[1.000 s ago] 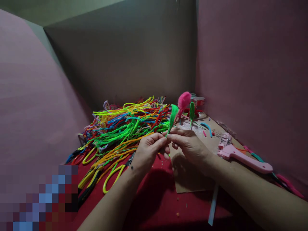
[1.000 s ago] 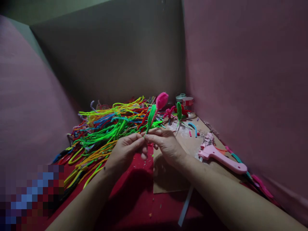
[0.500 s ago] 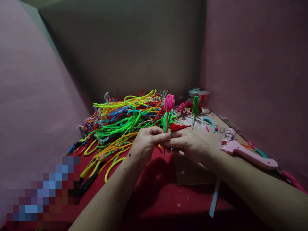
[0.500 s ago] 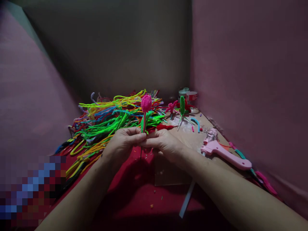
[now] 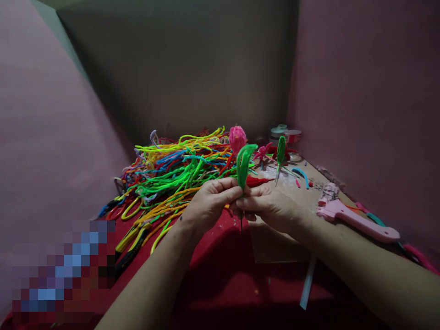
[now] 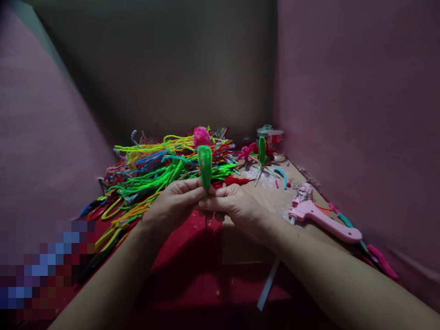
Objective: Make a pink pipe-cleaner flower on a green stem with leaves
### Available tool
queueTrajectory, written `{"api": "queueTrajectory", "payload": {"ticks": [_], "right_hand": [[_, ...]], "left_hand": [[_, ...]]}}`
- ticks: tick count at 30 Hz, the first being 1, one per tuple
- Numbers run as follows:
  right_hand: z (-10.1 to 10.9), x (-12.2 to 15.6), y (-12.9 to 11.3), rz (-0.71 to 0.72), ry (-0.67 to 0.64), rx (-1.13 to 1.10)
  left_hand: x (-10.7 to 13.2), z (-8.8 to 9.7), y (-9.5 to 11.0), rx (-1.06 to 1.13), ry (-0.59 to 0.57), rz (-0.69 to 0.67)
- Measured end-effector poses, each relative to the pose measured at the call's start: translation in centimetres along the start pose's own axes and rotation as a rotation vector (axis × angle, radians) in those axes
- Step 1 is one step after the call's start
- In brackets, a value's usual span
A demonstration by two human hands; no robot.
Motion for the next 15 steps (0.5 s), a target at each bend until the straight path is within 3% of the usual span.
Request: {"api": "queueTrajectory", "payload": {"ticks": [4,9,15], "right_hand": [[0.3,0.1,-0.2,0.013,0.05,0.105],[-0.2,0.2,0.0,0.013,-0.014,0.172],[-1.2,0.4,-0.4,0.04,-0.14,0.151]], "left_hand": [[-0.1,0.9,0.0,-0.063,0.08,-0.01],[0.0,0.9,-0.4,-0.109,0.085,0.049],[0.4,0.3,-0.1,-0.05,-0.024,0.063]]}}
Point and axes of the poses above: each hand's wrist, its own x-axis away from the middle knuckle, its own z-axis out of the back of the hand, y = z × x, the point moved 10 cm from there along -x, towards the middle knuckle, and after that the axes turned 4 degrees about -x, right-handed, at the moved point
